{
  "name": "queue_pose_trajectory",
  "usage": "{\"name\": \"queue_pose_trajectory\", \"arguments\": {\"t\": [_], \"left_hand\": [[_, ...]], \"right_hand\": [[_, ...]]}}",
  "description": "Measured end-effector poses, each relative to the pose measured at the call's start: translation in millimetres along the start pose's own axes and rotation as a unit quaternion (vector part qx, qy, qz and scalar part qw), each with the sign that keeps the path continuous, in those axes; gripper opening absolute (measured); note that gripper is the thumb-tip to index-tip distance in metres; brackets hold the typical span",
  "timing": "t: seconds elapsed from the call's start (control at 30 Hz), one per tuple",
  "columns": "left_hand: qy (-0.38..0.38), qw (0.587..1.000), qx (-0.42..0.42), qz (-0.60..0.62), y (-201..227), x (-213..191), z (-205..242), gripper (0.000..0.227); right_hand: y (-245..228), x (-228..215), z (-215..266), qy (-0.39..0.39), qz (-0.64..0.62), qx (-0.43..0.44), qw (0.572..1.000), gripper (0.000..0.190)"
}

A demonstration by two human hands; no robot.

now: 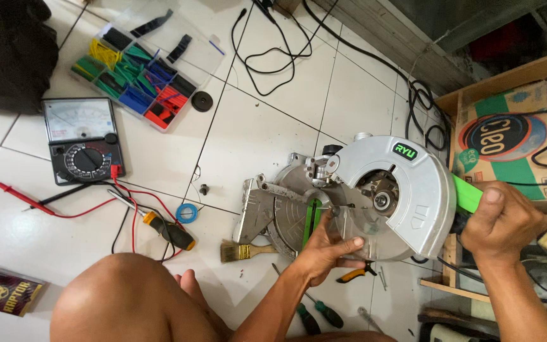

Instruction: The person sits on the floor and uses a screwdriver to remove screws from a green circular saw. They detach the motor housing from the base, manipulate the internal components, and reassemble the saw by tightening the screws back into place.

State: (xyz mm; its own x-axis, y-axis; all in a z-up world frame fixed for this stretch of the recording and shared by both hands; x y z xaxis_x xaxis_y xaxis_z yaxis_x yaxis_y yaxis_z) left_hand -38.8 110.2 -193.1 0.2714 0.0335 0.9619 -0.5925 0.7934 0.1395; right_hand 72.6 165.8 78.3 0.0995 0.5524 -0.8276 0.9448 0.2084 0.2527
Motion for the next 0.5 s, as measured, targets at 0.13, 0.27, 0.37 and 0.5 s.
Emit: {"name": "queue_pose_trajectory", "arguments": {"t": [0.13,0.27,0.37,0.5], "left_hand": [[0.045,0.99,0.068,-0.113,33,4,9,0.125],[0.072,0.98,0.06,-0.174,43,6,17,0.105],[0.124,0.958,0.012,-0.257,45,9,33,0.103],[0.157,0.951,-0.061,-0.261,21,2,38,0.154]], "right_hand": [[-5,0,-2,-0.012,-0.011,0.005,1.0,0.065],[-4,0,-1,-0.022,-0.015,0.023,0.999,0.068],[3,1,14,-0.002,0.001,0.003,1.0,0.068],[4,3,23,-0.005,-0.016,0.017,1.0,0.065]]}}
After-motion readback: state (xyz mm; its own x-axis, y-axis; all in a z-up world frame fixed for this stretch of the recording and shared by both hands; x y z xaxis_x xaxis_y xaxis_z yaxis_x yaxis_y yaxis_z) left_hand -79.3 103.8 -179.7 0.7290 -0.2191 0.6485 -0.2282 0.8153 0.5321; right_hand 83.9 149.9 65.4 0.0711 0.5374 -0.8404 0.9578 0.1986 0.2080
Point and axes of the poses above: each hand's wrist, its own z-axis away from the middle knuckle, its own x-axis out of the palm, y = z × x, the point moved 10 cm from there along -z, towards the middle knuckle, and after that the axes turned 6 degrees about -z, right-handed, at the moved point
